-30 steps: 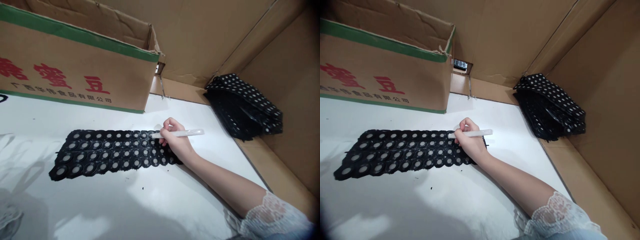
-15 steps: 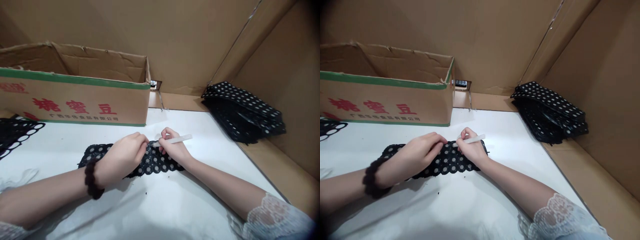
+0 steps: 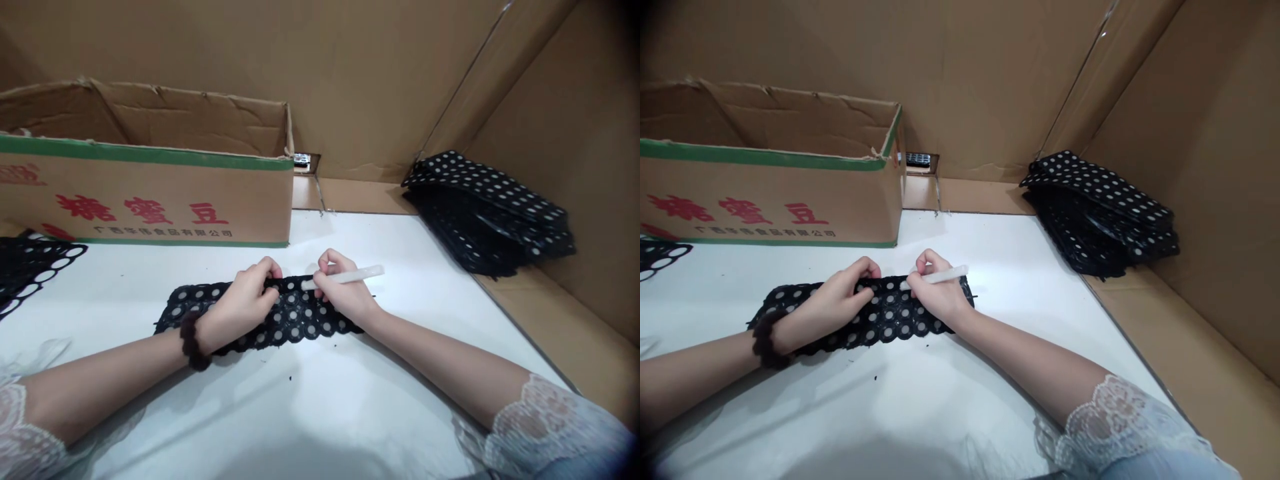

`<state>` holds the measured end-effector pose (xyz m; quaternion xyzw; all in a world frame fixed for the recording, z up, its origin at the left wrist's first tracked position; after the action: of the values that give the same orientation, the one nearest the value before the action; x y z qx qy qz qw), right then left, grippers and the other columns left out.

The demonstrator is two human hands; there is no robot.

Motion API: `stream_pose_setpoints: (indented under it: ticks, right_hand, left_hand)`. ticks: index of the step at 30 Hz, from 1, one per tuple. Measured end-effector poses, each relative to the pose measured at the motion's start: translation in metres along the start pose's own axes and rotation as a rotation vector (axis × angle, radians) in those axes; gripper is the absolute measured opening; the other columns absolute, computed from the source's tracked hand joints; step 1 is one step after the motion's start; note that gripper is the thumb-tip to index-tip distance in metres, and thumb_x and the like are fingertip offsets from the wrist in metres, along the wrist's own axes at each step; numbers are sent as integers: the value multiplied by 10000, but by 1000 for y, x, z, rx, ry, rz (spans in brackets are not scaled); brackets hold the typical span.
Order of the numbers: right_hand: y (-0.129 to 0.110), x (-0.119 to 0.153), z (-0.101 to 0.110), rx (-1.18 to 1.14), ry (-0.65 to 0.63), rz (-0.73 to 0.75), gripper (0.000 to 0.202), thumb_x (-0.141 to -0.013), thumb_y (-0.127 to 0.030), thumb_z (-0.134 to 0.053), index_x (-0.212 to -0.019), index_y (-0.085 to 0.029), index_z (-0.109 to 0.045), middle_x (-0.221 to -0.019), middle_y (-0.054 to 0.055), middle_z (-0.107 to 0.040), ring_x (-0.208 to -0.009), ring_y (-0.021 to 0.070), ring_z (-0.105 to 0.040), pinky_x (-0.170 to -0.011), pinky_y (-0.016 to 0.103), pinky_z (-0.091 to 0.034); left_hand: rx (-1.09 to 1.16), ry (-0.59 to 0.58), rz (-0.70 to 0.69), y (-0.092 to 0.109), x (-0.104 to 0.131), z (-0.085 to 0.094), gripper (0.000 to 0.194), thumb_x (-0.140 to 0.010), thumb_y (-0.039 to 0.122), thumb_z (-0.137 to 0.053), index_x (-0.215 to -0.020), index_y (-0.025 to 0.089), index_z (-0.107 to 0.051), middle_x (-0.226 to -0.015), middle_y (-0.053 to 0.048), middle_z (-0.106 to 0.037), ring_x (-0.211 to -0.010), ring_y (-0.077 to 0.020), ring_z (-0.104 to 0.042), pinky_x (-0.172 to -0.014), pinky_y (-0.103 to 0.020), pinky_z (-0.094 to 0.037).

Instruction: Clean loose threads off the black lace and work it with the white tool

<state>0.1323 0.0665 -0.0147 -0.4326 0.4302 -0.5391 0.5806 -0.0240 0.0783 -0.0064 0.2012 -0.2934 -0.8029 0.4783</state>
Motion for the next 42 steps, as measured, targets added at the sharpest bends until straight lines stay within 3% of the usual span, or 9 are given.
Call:
stream_pose_setpoints:
  ticks: [3, 5, 22, 26, 30, 36, 42]
  right_hand:
    - [0, 0, -1, -12, -8, 3, 93, -715, -209, -449, -706, -209, -356, -512, -54, -510, -502, 106, -507, -485, 198, -374]
    - [1, 0, -2, -9, -19, 5, 89, -720, -213, -448, -715, -211, -359, -518, -52, -520, -499, 105, -504, -491, 203, -378]
    - [-10, 8, -6, 184, -61, 181, 105, -736, -210, -435, -706, -210, -334, -548, -58, -392, -481, 85, -389, -467, 216, -277]
    - [-12, 8, -6, 196, -69, 193, 108, -736, -200, -434, -706, -211, -331, -561, -58, -382, -483, 82, -363, -464, 218, -267]
    - [-10, 7, -7, 156, -75, 179, 111, -749, -204, -428, -711, -211, -324, -569, -54, -392, -495, 87, -394, -469, 219, -269]
    - [-11, 8, -8, 124, -92, 203, 127, -769, -216, -432, -716, -212, -317, -570, -54, -393, -507, 91, -413, -476, 222, -276]
    - [-11, 7, -7, 83, -75, 211, 126, -772, -213, -433, -721, -214, -317, -590, -51, -415, -512, 91, -436, -478, 221, -304]
  left_hand:
    - [287, -86, 105, -4, -4, 0, 196, -706, 150, -363, -893, 196, -397, -853, 5, -538, -810, -157, -504, -727, -289, -379]
    - [349, -120, 146, -4, -5, 1, 228, -706, 162, -368, -927, 190, -416, -899, -7, -550, -869, -168, -509, -764, -300, -371]
    - [273, -267, 34, 0, -4, 2, 331, -713, 162, -319, -977, 215, -513, -1022, -11, -566, -1001, -193, -485, -924, -336, -332]
    - [275, -248, 45, 3, -5, 4, 272, -753, 219, -359, -969, 204, -524, -1006, -13, -577, -983, -196, -499, -910, -327, -338]
    - [279, -184, 31, 6, -5, 2, 235, -782, 372, -431, -882, 179, -519, -852, -13, -586, -830, -177, -531, -771, -288, -396]
    - [338, -135, -2, 8, -5, 2, 174, -776, 332, -464, -841, 180, -521, -822, 6, -582, -814, -152, -527, -739, -256, -391]
    - [403, -170, 90, 2, -6, 2, 243, -765, 385, -501, -869, 169, -535, -860, -16, -611, -830, -168, -547, -736, -267, -399]
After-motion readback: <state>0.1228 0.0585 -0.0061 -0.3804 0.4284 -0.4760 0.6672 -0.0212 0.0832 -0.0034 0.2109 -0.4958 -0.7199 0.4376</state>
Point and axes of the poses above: each hand's wrist, its own x-axis away from the middle knuckle, its own z-axis out of the back of the hand, y = z × x, the point moved 5 cm from there along -x, towards the middle knuckle
